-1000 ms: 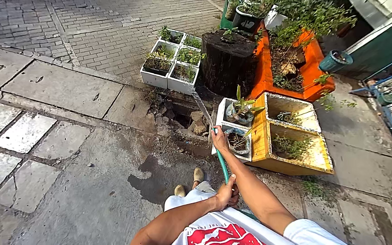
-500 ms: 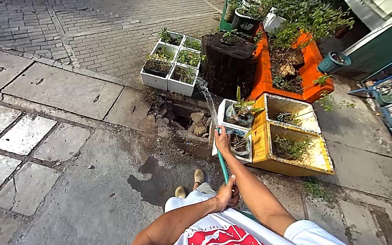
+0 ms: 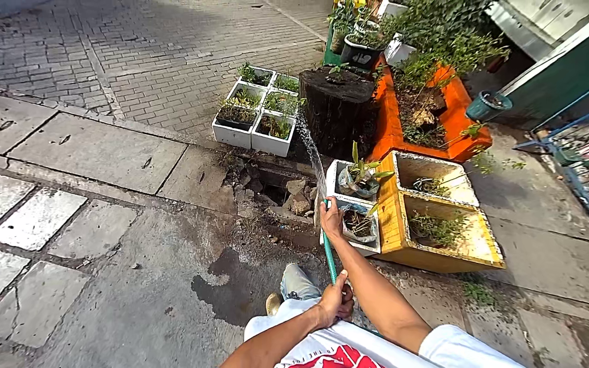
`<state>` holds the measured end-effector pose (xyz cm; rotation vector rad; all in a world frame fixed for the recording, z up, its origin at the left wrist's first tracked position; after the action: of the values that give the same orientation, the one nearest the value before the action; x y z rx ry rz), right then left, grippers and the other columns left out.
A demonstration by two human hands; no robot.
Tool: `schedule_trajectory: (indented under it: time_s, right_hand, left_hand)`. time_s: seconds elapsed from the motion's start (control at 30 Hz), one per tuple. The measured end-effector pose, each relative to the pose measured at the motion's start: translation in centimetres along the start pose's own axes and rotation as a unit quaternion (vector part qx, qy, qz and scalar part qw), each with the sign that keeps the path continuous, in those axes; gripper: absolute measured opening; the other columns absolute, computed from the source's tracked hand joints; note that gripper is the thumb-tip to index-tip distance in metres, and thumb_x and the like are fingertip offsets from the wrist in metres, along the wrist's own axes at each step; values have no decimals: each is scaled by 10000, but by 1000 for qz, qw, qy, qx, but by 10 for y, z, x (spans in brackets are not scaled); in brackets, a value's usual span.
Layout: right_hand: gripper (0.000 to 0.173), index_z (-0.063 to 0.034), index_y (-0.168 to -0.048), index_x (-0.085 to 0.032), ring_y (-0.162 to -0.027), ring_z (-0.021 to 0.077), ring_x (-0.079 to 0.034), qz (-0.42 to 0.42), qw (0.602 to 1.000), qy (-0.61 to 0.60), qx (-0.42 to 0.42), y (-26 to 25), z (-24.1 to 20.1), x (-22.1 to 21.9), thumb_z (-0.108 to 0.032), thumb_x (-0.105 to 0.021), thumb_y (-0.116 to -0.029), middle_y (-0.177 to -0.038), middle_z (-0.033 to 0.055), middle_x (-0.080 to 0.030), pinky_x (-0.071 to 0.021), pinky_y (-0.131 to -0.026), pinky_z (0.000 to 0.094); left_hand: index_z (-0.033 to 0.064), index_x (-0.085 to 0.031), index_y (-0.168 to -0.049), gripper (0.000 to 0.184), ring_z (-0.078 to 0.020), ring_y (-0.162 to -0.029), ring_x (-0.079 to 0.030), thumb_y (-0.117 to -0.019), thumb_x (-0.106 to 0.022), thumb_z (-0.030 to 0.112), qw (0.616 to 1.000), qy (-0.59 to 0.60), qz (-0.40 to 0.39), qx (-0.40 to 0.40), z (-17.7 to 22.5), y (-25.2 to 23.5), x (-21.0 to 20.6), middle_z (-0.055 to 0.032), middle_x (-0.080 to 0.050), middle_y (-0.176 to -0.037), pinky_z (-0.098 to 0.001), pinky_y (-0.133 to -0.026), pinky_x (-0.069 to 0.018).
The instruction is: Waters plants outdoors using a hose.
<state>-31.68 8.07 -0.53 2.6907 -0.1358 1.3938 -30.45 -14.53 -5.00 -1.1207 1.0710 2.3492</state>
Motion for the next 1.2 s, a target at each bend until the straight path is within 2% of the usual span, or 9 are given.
schedule_trajectory:
  time_s: [0.13, 0.27, 0.37, 0.67, 0.83, 0.93, 1.0, 1.2]
  right_hand:
    - [378, -70, -1408, -554, -997, 394, -713, 4, 1000, -1, 12, -2, -7, -6, -267, -503, -1090, -1034, 232, -723, -544, -923, 528]
    - [392, -89, -1430, -536, -981, 390, -717, -15, 1000, -2, 13, -3, -30, -20, -287, -491, -1095, -1032, 222, -723, -552, -905, 536]
    - [370, -64, -1394, -556, -1013, 387, -709, -6, 1000, -11, 26, -11, -44, -40, -267, -499, -1089, -1078, 227, -714, -550, -921, 530]
    - [393, -91, -1415, -549, -967, 363, -727, -19, 1000, -13, -8, -41, -96, -115, -304, -466, -1095, -1021, 195, -733, -568, -875, 508]
    - [406, -96, -1438, -527, -1005, 372, -719, -47, 998, -33, -35, -54, -142, -146, -312, -461, -1101, -1049, 210, -727, -557, -922, 511]
    - [398, -109, -1428, -538, -973, 358, -727, -33, 997, -40, -50, -64, -165, -169, -321, -453, -1102, -1015, 195, -732, -566, -892, 503]
    - [399, -96, -1430, -537, -1000, 358, -722, -32, 997, -44, -61, -68, -180, -182, -310, -452, -1104, -1042, 199, -730, -560, -912, 500]
    - [389, -99, -1426, -541, -1006, 377, -719, -8, 994, -67, -83, -82, -207, -192, -300, -463, -1103, -1027, 210, -729, -558, -909, 518]
  left_hand:
    - [189, -388, -651, 590, -71, -349, -236, -1106, -245, 535, 1000, -6, 13, 2, 8, 9, 10, 62, -264, -451, -232, -367, -245]
    - [191, -386, -645, 553, -64, -355, -237, -1126, -259, 431, 1000, -7, 22, -13, 23, 18, 23, 70, -262, -450, -229, -376, -249]
    - [192, -393, -650, 536, -65, -351, -232, -1128, -264, 396, 999, 7, 30, -22, 37, 21, 40, 71, -259, -448, -226, -374, -248]
    - [196, -399, -649, 526, -54, -344, -243, -1122, -282, 393, 998, 35, 56, -14, 103, 42, 120, 75, -267, -447, -214, -368, -248]
    - [196, -416, -668, 518, -50, -358, -260, -1127, -257, 377, 998, 33, 55, -4, 153, 65, 156, 79, -293, -459, -210, -382, -262]
    - [194, -425, -668, 519, -48, -367, -259, -1127, -249, 363, 997, 36, 70, -3, 178, 72, 179, 77, -314, -472, -204, -384, -248]
    - [191, -431, -669, 527, -42, -366, -264, -1127, -234, 360, 996, 41, 77, -4, 194, 77, 191, 76, -323, -472, -199, -383, -245]
    - [193, -427, -671, 521, -46, -367, -268, -1122, -225, 358, 997, 30, 74, 3, 228, 85, 209, 76, -322, -476, -203, -383, -255]
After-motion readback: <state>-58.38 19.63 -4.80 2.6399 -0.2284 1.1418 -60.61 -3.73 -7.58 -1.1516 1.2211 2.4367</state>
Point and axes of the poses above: each hand's wrist, its own y-axis away from the middle knuckle, its own x-axis out of the back of the hand, z = x × y, the point moved 5 cm from there along -y, towards the middle knuckle
